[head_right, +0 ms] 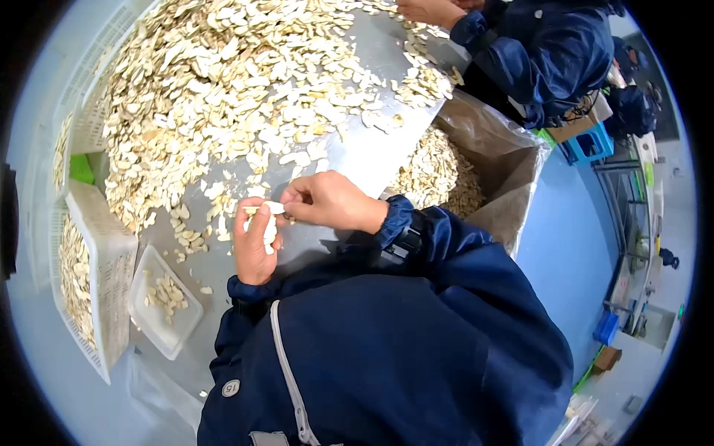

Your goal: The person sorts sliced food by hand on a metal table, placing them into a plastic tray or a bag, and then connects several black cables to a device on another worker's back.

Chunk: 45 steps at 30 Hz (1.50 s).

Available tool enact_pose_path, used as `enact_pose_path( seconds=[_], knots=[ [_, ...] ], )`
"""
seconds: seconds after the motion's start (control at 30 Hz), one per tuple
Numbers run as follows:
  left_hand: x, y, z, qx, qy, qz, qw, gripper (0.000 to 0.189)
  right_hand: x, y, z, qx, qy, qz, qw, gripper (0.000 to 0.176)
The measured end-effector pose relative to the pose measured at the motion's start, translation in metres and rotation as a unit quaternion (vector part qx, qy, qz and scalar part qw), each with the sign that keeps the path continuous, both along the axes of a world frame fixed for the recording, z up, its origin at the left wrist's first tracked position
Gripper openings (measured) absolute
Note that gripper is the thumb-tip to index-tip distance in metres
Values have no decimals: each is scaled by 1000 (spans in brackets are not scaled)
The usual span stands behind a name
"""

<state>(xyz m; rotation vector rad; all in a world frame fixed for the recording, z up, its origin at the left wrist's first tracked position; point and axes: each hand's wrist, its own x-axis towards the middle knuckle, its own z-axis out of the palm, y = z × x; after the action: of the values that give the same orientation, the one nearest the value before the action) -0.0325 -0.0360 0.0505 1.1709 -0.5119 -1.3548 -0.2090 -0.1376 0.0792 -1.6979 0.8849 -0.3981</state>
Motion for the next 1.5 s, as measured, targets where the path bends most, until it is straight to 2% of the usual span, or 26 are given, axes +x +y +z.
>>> enact_pose_path(
  seconds=[0.1,0.4,0.57,0.7,0.8,0.87,0.97,1.03,1.13,1.23,1.37,1.4,1.5],
  knots=[
    [-1,-1,-1,-23,12,20,999,13,-1,-5,7,-21,53,47,997,24],
    [0,0,-3,-46,-4,32,998,11,1,-4,5,-26,28,47,998,23],
    [0,2,-7,-68,8,48,997,10,9,0,2,-30,-2,12,999,22],
    [7,7,-23,-104,173,65,977,12,10,-4,5,-19,2,27,999,20],
    [13,12,-41,-130,269,43,953,17,-9,-19,-18,-93,40,15,995,16],
    [16,17,-52,-141,307,24,941,22,-29,-42,-27,-88,58,-42,994,16],
    [14,18,-51,-129,332,39,933,29,-53,-75,-18,-258,193,-134,937,20],
    [14,17,-50,-124,342,38,931,30,-57,-88,-11,-296,159,-153,930,22],
    [14,18,-51,-123,353,21,927,30,-40,-102,-17,-466,164,-152,856,25],
    [20,16,-55,-132,353,-6,926,28,-27,-106,-27,-464,180,-116,860,28],
    [20,16,-51,-120,353,-5,928,27,-30,-100,-9,-171,169,-108,965,34],
    [19,15,-50,-117,354,-5,928,27,-37,-100,-8,-200,168,-93,961,36],
    [20,14,-50,-116,359,-16,926,27,-53,-98,-1,-174,138,-146,964,33]
  ],
)
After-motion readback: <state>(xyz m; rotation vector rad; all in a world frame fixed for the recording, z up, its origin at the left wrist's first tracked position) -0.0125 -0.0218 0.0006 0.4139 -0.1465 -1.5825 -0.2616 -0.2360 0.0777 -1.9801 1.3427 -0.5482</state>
